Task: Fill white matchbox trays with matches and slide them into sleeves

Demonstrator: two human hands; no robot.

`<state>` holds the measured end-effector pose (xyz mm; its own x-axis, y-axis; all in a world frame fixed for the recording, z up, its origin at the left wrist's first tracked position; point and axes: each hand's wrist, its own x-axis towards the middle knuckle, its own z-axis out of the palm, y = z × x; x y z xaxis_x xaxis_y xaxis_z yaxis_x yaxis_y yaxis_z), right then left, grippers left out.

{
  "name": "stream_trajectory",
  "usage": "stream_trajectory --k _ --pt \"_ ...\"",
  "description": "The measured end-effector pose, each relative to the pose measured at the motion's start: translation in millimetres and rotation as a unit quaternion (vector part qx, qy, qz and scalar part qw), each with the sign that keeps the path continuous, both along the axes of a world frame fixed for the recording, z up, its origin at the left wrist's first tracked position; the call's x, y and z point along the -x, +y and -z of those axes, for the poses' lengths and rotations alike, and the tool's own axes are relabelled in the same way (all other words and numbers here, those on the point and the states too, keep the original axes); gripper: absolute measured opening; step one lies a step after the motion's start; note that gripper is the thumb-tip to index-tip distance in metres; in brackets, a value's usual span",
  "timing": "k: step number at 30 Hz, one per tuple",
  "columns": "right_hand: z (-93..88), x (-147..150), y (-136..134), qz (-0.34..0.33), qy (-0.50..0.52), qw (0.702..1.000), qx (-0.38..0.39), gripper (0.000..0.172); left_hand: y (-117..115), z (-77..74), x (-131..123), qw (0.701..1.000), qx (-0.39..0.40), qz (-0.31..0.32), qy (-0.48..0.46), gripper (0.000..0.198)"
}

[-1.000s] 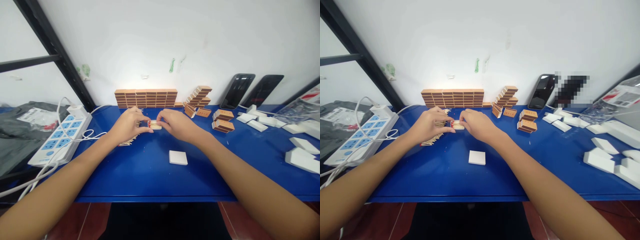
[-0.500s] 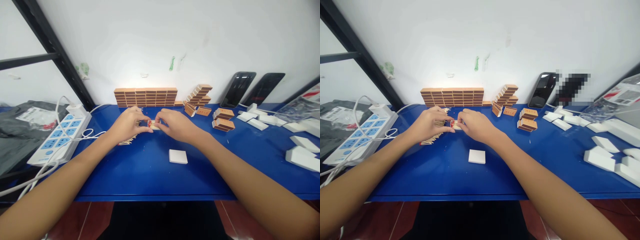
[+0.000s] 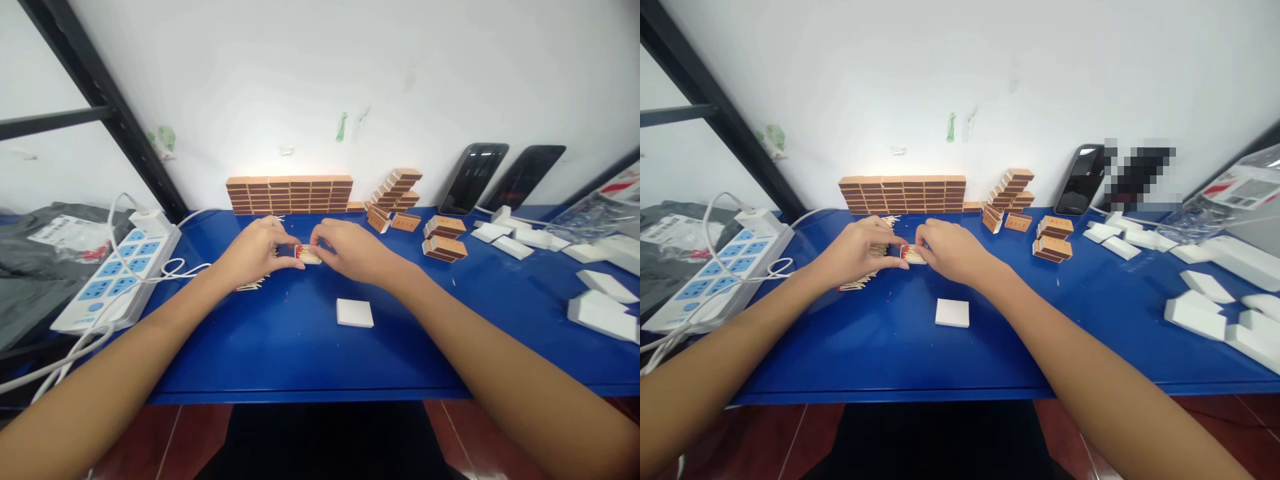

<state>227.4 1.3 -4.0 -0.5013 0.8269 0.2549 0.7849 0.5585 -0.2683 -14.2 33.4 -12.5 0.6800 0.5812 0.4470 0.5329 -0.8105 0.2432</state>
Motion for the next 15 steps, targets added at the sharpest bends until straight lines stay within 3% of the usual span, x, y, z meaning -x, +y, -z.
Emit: stream_trajectory --k 15 --pt "6.3 -1.5 3.6 -0.011 -0.01 1.0 0.018 0.009 -3.4 2.2 -3.4 0.996 0.01 0.049 0.069 0.033"
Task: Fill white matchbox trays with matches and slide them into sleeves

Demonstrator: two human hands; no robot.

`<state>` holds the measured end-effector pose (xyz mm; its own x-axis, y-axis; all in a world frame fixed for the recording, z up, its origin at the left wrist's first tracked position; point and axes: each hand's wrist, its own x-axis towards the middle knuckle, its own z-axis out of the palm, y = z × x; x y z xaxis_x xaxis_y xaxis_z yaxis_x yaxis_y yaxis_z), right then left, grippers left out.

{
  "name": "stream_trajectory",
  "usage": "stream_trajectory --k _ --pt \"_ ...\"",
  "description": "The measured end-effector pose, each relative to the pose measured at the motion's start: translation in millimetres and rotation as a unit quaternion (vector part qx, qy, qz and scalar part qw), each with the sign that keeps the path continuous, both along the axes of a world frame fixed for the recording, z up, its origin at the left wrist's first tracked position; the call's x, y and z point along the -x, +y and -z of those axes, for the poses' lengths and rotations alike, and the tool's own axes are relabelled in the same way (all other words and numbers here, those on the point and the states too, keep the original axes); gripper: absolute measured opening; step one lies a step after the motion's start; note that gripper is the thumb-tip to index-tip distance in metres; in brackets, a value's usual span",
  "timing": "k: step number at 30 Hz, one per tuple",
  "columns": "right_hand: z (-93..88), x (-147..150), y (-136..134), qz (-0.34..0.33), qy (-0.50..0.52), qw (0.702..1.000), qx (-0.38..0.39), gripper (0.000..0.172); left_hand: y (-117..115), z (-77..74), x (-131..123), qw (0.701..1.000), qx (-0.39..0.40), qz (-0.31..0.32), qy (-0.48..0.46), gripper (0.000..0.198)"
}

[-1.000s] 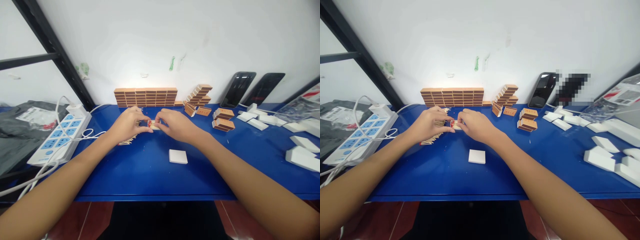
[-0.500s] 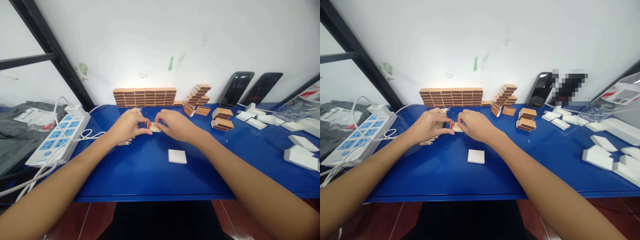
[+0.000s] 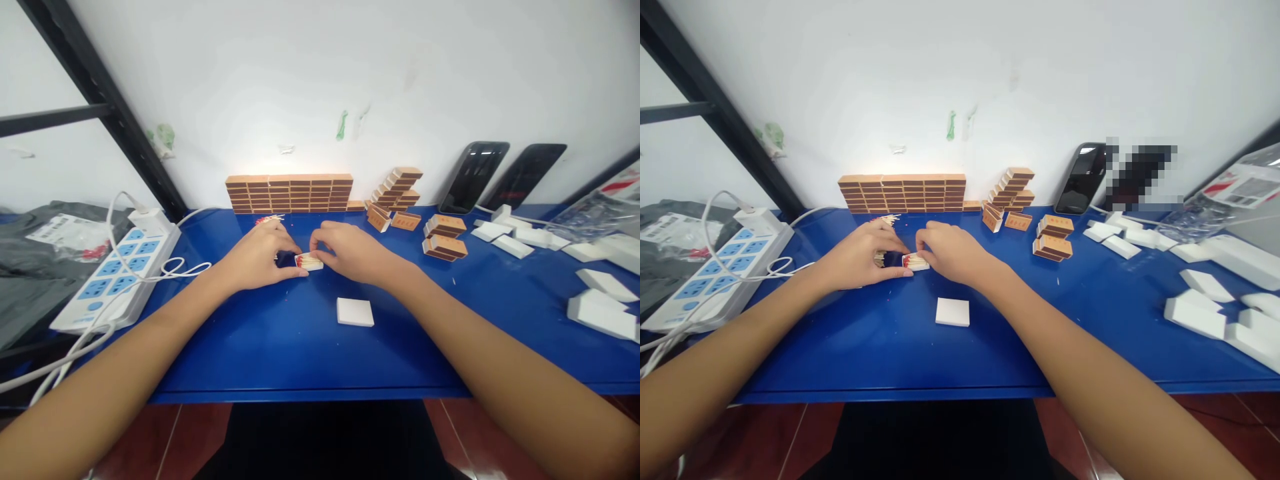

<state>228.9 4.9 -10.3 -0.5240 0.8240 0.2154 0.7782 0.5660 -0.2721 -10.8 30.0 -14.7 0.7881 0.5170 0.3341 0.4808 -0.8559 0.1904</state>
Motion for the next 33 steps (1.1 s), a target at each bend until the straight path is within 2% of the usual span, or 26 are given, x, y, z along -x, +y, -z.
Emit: stream_trajectory --k 16,24,30,33 --pt "-4.1 6 -3 0.01 -0.035 0.999 0.023 0.018 -3 -5.2 -1 1.0 0.014 0.004 0.006 0.029" --pt "-3.5 5 -6 -0.016 -0.021 0.999 0.026 0.029 -2 -3.0 -1 1.0 0.02 -0.005 0.001 0.028" --pt "-6.0 6 -10 -0.001 0.044 0.998 -0.037 0.021 1 -3.3 1 1.0 0.005 -0.022 0.012 0.03" --pt "-5.9 21 -24 -0.036 0.111 0.99 -0.075 0.018 5 -6.0 5 0.999 -0.017 -0.04 0.004 0.025"
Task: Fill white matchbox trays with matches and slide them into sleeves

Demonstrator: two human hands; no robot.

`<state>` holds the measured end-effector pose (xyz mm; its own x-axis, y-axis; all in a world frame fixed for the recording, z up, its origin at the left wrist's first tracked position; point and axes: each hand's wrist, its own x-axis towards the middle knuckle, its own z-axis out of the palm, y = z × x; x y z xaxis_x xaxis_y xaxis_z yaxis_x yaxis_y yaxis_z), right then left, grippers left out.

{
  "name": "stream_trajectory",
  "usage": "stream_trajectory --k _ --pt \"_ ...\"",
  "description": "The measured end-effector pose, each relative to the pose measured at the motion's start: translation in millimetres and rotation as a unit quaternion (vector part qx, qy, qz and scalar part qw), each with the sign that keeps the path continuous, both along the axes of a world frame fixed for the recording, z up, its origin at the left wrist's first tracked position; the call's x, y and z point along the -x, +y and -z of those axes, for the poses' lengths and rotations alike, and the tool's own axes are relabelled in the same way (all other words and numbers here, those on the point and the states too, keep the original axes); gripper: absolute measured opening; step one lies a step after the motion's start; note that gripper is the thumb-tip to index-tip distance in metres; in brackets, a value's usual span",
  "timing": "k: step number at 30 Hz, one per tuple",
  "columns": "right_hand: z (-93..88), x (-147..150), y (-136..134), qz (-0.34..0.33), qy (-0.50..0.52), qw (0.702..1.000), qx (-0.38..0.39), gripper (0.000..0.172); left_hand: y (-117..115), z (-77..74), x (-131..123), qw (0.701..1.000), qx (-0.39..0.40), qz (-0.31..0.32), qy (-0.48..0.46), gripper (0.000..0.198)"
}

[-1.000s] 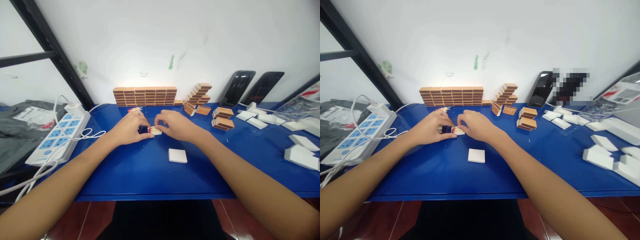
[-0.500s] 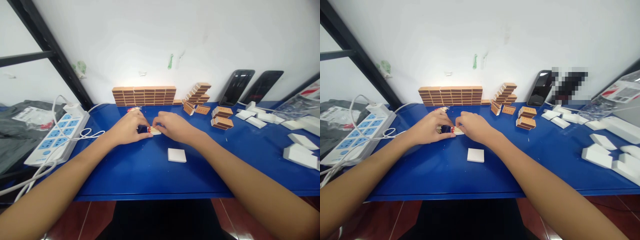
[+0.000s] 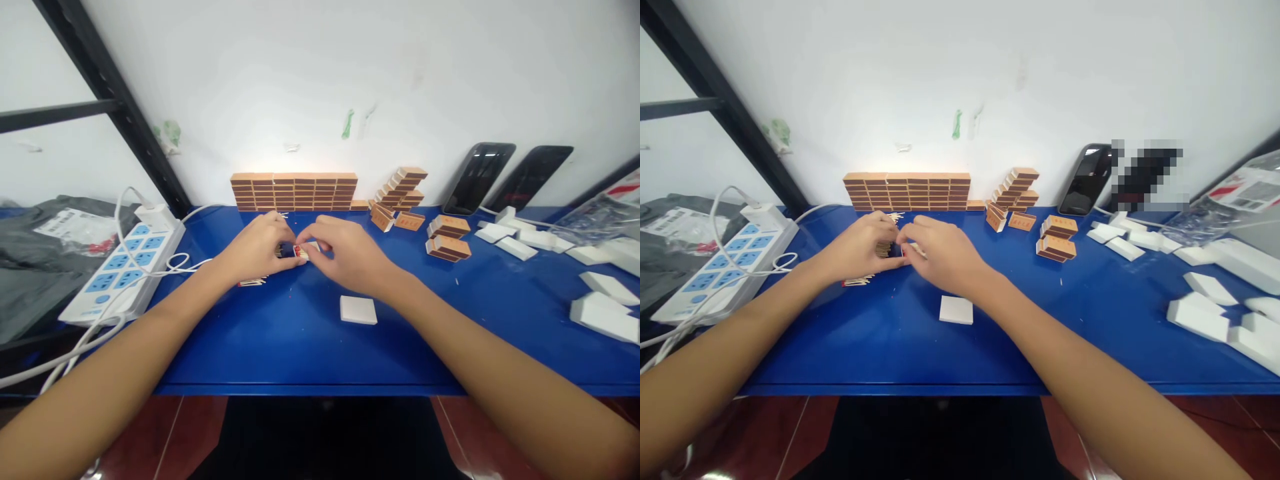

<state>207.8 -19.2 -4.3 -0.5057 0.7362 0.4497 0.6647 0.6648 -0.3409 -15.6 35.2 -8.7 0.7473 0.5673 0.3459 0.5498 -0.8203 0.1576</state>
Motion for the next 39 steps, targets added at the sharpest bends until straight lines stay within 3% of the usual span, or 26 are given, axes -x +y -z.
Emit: stream_trajectory --k 3,8,17,28,39 --pt "5.2 25 -16 -0.064 0.026 0.998 0.015 0.014 6 -1.3 6 1.0 -0.008 -0.016 -0.014 0.013" --pt "20.5 59 -26 -0.122 -0.038 0.989 0.074 0.026 16 1.9 12 0.997 -0.017 -0.061 -0.047 0.029" --pt "39.7 67 -24 -0.107 -0.046 0.991 0.066 0.035 13 -0.8 12 0.996 -0.035 -0.071 -0.052 0.035" --pt "34.1 65 -25 -0.101 0.007 0.987 0.121 0.02 14 -0.3 13 0.996 -0.031 -0.073 -0.05 0.033" --pt "34.1 69 -25 -0.061 -0.02 0.987 0.145 0.011 13 -2.8 13 0.996 -0.024 -0.072 -0.041 0.035"
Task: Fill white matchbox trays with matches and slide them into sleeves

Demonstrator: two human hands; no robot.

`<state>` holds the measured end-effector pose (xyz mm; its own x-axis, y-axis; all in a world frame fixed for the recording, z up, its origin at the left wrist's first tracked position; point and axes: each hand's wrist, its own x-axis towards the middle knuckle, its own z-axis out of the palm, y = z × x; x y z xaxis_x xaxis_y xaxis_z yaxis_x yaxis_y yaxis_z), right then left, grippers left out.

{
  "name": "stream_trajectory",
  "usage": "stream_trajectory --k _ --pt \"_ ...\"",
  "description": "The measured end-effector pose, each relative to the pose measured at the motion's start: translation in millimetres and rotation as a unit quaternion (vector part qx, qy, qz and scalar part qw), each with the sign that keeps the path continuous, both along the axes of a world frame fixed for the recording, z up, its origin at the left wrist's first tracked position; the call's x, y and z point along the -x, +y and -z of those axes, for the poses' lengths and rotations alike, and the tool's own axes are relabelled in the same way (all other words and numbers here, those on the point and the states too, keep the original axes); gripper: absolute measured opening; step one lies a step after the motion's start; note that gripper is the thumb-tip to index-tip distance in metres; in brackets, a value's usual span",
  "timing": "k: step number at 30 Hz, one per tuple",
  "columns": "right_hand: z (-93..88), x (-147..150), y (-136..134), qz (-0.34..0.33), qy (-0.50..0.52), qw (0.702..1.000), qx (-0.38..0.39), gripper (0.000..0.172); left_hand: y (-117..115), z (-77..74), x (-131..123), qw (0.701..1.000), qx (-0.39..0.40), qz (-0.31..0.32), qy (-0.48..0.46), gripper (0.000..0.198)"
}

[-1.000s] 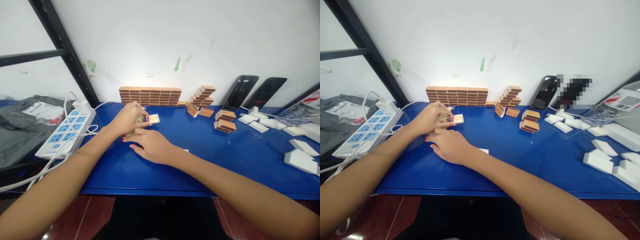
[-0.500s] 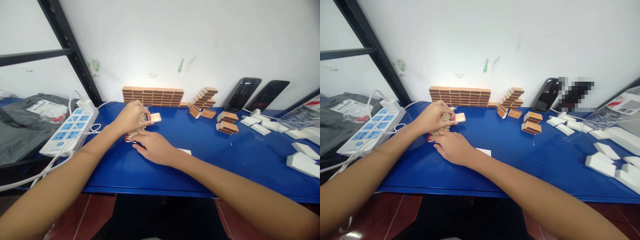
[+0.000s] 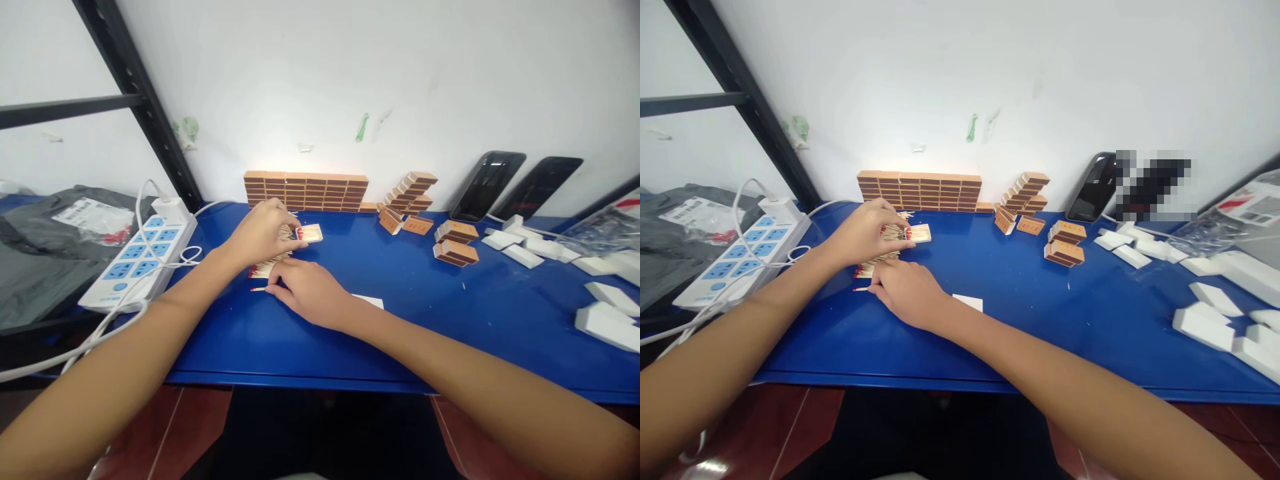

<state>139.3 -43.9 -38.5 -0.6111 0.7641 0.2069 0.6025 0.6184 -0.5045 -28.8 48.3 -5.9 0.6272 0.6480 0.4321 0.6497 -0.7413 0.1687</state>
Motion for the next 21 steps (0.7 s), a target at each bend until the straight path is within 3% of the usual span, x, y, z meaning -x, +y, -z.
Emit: stream_trajectory --k 4,8,12,16,21 --pt "-5.7 -3 -2 -0.007 -0.043 0.999 0.016 0.014 0 0.5 0 1.0 -0.002 0.002 0.005 0.032" --pt "-18.0 -28 7 -0.03 -0.019 0.999 0.005 0.011 2 3.6 1 1.0 -0.008 0.007 0.012 0.026" --pt "-27.4 -67 33 0.034 0.041 0.997 -0.055 0.012 4 5.4 0 0.999 0.003 0.026 0.032 0.027" --pt "-25.5 -88 53 0.083 0.034 0.992 -0.085 0.011 3 4.7 -2 0.999 0.013 0.031 0.016 0.036" --pt "-17.6 -85 56 0.083 0.009 0.993 -0.079 0.01 -1 3.0 -4 0.999 0.016 0.036 -0.011 0.037"
